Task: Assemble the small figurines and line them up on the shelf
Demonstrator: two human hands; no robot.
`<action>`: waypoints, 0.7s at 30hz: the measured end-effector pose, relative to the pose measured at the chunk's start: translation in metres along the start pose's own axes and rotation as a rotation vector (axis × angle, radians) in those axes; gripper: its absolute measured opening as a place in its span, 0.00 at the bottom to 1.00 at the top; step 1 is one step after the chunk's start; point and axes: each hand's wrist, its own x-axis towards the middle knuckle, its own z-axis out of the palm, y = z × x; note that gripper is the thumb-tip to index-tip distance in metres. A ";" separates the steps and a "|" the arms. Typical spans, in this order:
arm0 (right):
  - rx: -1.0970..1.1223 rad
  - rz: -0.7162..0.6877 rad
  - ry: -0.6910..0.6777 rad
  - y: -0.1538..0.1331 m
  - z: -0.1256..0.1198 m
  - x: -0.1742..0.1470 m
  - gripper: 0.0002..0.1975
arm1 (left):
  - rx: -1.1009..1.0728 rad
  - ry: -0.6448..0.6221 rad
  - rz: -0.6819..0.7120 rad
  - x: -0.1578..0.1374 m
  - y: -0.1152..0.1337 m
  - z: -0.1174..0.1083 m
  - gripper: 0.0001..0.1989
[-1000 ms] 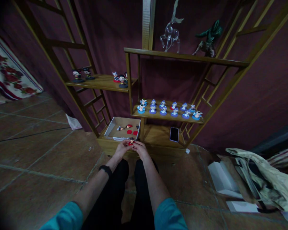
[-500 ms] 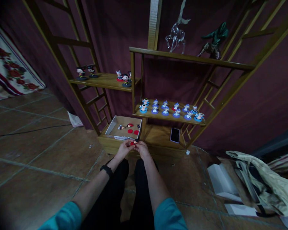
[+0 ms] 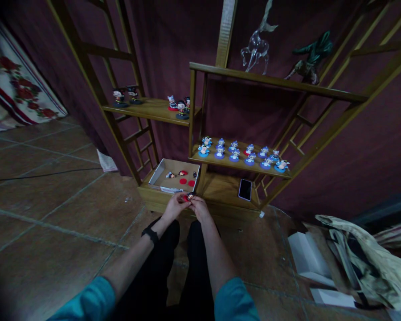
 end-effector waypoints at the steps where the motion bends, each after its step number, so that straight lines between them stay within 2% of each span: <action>1: -0.005 0.003 -0.012 0.000 0.001 0.000 0.07 | 0.027 0.005 0.012 0.000 0.001 -0.001 0.19; 6: -0.026 0.012 -0.049 -0.004 0.004 -0.004 0.08 | 0.090 -0.004 0.052 -0.002 0.008 -0.003 0.18; 21: -0.012 0.009 0.001 -0.003 0.004 -0.004 0.09 | 0.147 -0.034 0.072 -0.004 0.012 -0.002 0.15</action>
